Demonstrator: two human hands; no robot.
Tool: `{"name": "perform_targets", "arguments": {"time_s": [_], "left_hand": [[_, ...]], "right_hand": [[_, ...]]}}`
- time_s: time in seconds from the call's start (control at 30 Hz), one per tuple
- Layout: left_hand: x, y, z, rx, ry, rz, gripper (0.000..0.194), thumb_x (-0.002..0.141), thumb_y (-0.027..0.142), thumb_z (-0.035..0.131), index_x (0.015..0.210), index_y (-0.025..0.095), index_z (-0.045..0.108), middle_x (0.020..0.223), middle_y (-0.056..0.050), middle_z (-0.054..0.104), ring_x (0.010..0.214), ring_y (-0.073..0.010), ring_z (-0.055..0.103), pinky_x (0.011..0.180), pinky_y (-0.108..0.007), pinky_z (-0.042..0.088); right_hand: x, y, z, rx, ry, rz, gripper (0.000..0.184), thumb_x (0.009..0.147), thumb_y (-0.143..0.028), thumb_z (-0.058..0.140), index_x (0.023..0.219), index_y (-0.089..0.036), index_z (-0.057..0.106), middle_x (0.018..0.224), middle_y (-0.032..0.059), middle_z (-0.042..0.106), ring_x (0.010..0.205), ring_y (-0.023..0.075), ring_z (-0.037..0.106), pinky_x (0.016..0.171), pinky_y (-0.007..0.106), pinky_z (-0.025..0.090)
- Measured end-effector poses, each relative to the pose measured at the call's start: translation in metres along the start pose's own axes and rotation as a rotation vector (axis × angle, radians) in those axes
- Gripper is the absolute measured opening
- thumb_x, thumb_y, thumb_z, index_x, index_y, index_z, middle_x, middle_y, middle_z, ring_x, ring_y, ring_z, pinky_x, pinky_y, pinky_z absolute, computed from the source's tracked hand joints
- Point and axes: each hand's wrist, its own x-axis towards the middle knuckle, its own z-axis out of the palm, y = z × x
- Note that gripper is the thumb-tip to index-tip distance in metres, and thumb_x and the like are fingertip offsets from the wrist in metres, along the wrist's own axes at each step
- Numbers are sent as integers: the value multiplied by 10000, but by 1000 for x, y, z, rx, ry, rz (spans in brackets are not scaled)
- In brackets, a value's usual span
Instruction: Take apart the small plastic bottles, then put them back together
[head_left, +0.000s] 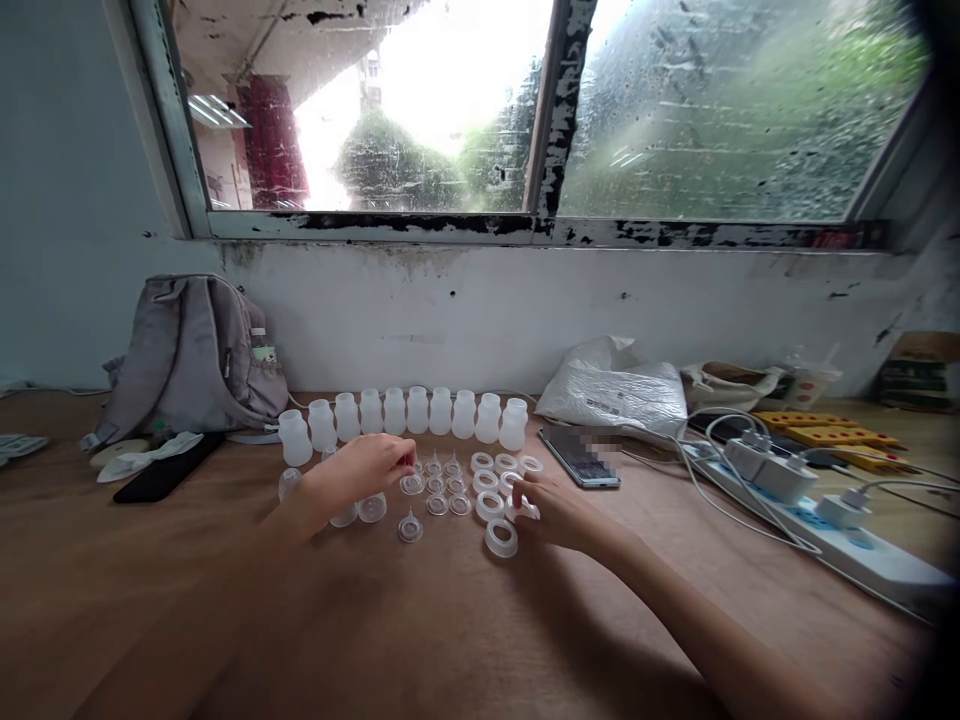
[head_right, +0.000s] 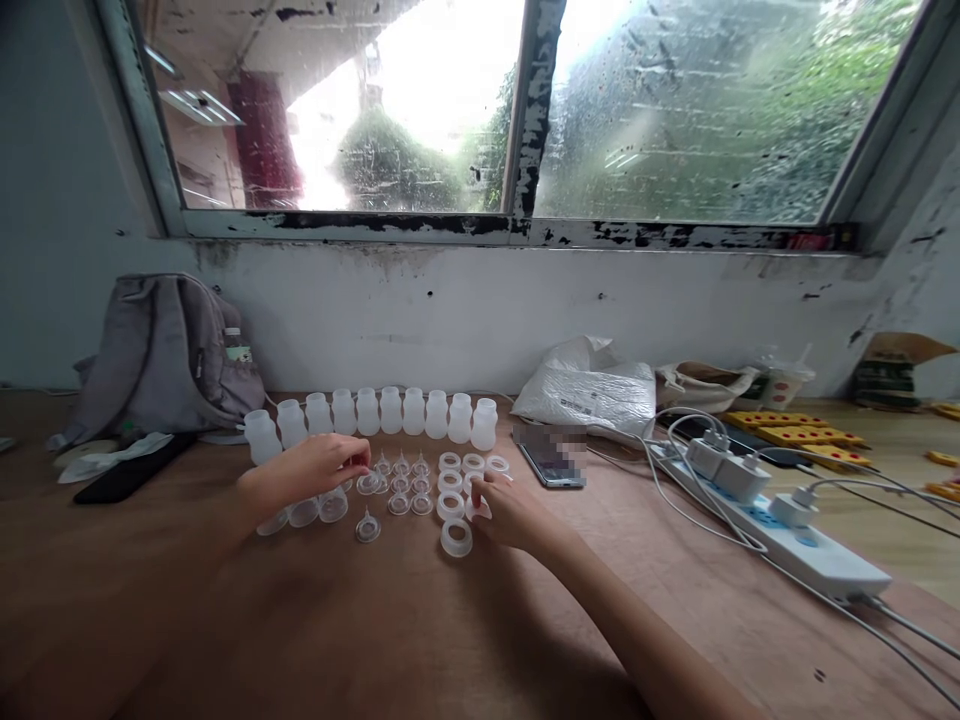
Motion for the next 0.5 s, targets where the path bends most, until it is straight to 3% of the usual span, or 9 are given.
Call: {"name": "perform_targets", "arguments": {"time_s": [0.13, 0.27, 0.37, 0.5], "left_hand": [[0, 4, 0, 0, -8, -7, 195, 834, 328, 374, 785, 201, 514, 798, -12, 596, 686, -151, 531, 573, -252, 343], [1, 7, 2, 13, -28, -2, 218, 828, 355, 397, 745, 196, 522, 760, -9, 602, 671, -150, 539, 552, -251, 325], [1, 8, 3, 10, -15, 20, 247, 830, 374, 400, 729, 190, 531, 741, -6, 602, 659, -145, 537, 538, -249, 312], [0, 11, 6, 24, 25, 77, 283, 832, 389, 403, 684, 183, 528, 707, 1, 598, 643, -143, 536, 516, -240, 296]], "right_hand": [[0, -1, -1, 0, 2, 21, 55, 709, -178, 508, 739, -174, 554, 826, 66, 535, 775, 187, 516, 676, 282, 396], [1, -8, -4, 32, 133, 6, 59, 739, -189, 495, 782, -167, 530, 849, 72, 524, 752, 177, 509, 666, 283, 406], [1, -21, -3, 83, 212, -84, 76, 771, -196, 469, 821, -176, 522, 878, 70, 517, 758, 175, 505, 659, 288, 409], [-4, -46, 9, 137, 209, -262, 96, 782, -188, 470, 855, -191, 533, 905, 70, 519, 807, 186, 492, 685, 297, 399]]}}
